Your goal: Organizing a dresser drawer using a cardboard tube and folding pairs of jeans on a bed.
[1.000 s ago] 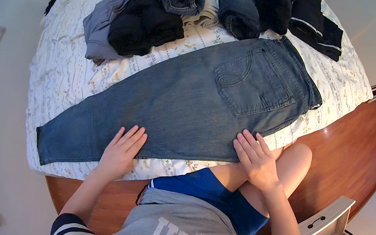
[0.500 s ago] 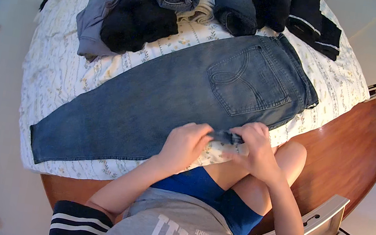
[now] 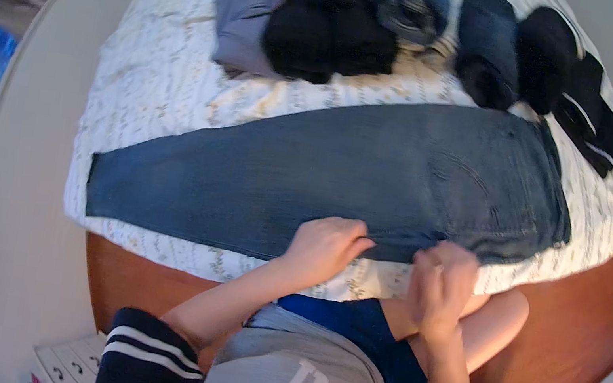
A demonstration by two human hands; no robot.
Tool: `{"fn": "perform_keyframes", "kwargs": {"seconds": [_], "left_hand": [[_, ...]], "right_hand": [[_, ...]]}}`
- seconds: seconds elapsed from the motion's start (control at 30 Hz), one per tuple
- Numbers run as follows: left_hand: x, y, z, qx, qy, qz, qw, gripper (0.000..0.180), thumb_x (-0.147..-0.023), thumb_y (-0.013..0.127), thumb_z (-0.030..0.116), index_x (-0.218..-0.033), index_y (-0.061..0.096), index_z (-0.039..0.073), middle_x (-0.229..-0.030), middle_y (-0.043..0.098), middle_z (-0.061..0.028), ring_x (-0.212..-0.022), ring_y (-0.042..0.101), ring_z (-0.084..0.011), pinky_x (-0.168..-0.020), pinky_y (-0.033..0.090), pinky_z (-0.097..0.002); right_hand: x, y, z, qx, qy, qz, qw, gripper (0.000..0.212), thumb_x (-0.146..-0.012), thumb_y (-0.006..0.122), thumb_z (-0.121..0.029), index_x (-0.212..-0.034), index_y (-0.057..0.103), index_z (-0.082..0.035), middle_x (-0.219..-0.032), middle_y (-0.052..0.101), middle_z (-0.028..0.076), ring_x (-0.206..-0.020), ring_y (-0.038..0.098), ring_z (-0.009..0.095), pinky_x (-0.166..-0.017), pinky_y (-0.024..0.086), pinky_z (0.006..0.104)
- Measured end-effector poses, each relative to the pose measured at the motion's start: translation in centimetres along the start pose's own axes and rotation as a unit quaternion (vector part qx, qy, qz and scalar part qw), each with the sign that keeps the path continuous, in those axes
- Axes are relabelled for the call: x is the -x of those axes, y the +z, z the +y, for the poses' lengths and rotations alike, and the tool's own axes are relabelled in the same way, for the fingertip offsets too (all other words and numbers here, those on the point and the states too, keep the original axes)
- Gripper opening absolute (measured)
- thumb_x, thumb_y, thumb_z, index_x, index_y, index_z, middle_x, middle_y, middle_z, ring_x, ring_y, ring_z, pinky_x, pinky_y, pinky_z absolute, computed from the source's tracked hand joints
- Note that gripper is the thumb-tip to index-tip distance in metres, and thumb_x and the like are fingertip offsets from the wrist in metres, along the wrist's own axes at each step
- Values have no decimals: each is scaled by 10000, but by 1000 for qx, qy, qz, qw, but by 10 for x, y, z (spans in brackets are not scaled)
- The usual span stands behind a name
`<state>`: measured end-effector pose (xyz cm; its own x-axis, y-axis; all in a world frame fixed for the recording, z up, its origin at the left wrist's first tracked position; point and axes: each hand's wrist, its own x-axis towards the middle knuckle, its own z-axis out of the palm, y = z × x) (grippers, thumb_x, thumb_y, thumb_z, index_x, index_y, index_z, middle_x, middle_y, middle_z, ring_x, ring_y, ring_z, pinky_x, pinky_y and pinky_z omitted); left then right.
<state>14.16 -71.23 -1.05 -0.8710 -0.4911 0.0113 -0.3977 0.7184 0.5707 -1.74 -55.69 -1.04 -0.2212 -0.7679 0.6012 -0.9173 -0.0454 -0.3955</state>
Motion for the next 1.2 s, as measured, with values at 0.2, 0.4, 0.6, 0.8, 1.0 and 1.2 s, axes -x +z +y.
{"fn": "perform_keyframes", "kwargs": {"seconds": [0.2, 0.4, 0.6, 0.8, 1.0, 1.2], "left_hand": [[36, -35, -37, -44, -46, 55, 996, 227, -856, 656, 277, -790, 601, 67, -739, 622, -110, -724, 637, -302, -618, 506, -405], [162, -159, -205, -255, -444, 133, 848, 294, -907, 560, 344, -870, 609, 56, -894, 655, -186, -856, 629, -395, -738, 480, -502], [282, -254, -372, -403, -526, 261, 702, 505, -911, 520, 494, -1006, 624, 9, -946, 652, -233, -926, 627, -402, -827, 485, -484], [258, -292, -445, -88, -479, 288, 824, 529, -915, 572, 468, -1028, 670, -40, -960, 680, -223, -888, 643, -273, -827, 480, -352], [315, -309, -512, -188, -482, 299, 802, 549, -935, 551, 465, -1047, 665, -60, -925, 690, -143, -827, 613, -227, -802, 467, -333], [325, -334, -446, 141, -544, 137, 816, 640, -883, 606, 512, -1073, 638, -99, -1007, 673, -140, -962, 621, -214, -814, 486, -325]], "right_hand": [[7, 32, -8, 89, 50, -240, 965, 599, -886, 563, -399, -1391, 475, -89, -1487, 378, 159, -1389, 298, 404, -1055, 290, 550], [10, 31, -12, 106, 63, -264, 957, 618, -928, 468, -463, -1406, 446, -72, -1509, 339, 175, -1403, 255, 426, -1072, 246, 569], [13, 31, -10, 134, 74, -287, 946, 661, -957, 376, -516, -1410, 426, -37, -1503, 337, 204, -1399, 259, 443, -1080, 229, 577], [-9, 25, -25, 106, 129, -309, 936, 623, -980, 339, -451, -1424, 408, -19, -1507, 320, 226, -1411, 247, 426, -1108, 205, 560], [-17, 36, -27, 109, 168, -273, 941, 528, -914, 467, -207, -1403, 435, -10, -1471, 381, 225, -1395, 294, 411, -1103, 240, 540], [-20, 57, -49, 150, 220, -206, 942, 622, -846, 585, -203, -1399, 410, 21, -1432, 397, 277, -1363, 314, 465, -1086, 259, 576]]}}
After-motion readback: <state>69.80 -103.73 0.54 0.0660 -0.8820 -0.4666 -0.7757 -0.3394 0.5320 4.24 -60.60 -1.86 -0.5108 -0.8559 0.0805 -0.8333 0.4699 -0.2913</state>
